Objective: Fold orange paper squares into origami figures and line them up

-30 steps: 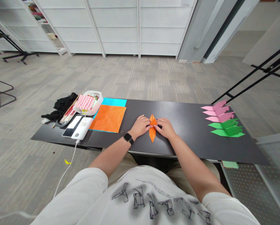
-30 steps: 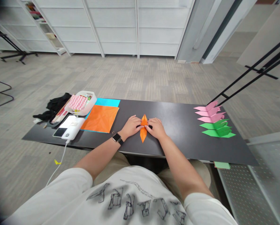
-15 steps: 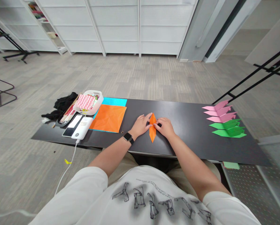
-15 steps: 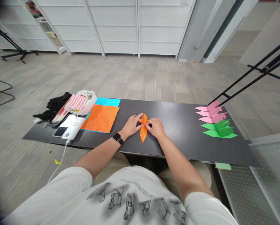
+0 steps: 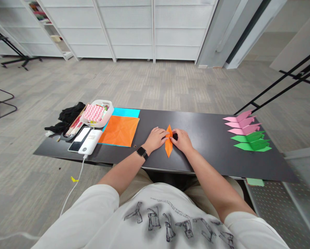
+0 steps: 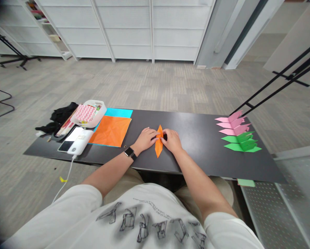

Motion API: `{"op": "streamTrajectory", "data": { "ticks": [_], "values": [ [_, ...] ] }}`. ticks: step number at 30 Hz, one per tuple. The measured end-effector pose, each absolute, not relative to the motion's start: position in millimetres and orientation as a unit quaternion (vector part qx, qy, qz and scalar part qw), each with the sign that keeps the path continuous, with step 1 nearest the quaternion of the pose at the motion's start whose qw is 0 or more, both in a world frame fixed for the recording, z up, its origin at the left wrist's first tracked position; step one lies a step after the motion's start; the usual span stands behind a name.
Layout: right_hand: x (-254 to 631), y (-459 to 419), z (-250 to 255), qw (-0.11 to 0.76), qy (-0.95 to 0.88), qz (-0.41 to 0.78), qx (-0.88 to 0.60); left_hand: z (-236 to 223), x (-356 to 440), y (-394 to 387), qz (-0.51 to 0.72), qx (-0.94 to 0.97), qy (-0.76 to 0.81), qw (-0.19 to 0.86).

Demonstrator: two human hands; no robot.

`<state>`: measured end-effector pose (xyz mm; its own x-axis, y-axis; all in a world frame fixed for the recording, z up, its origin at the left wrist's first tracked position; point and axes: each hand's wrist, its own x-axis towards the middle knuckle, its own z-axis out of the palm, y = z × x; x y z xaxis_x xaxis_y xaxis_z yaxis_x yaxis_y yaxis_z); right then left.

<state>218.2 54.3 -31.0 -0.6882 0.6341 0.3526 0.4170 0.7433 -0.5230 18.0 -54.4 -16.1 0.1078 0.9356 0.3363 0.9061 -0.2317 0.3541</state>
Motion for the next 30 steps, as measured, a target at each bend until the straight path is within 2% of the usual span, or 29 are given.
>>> {"op": "streamTrajectory", "data": {
  "ticks": [12, 30],
  "values": [
    [219.6, 56.8, -37.8, 0.263, -0.916, 0.171, -0.251, -15.2, 18.6, -54.9, 0.241, 0.748, 0.618, -0.011],
    [219.4, 53.0, -33.1, 0.237, -0.93, 0.138, -0.247, -19.2, 19.0, -52.6, 0.235, 0.747, 0.621, 0.02]
  ]
}}
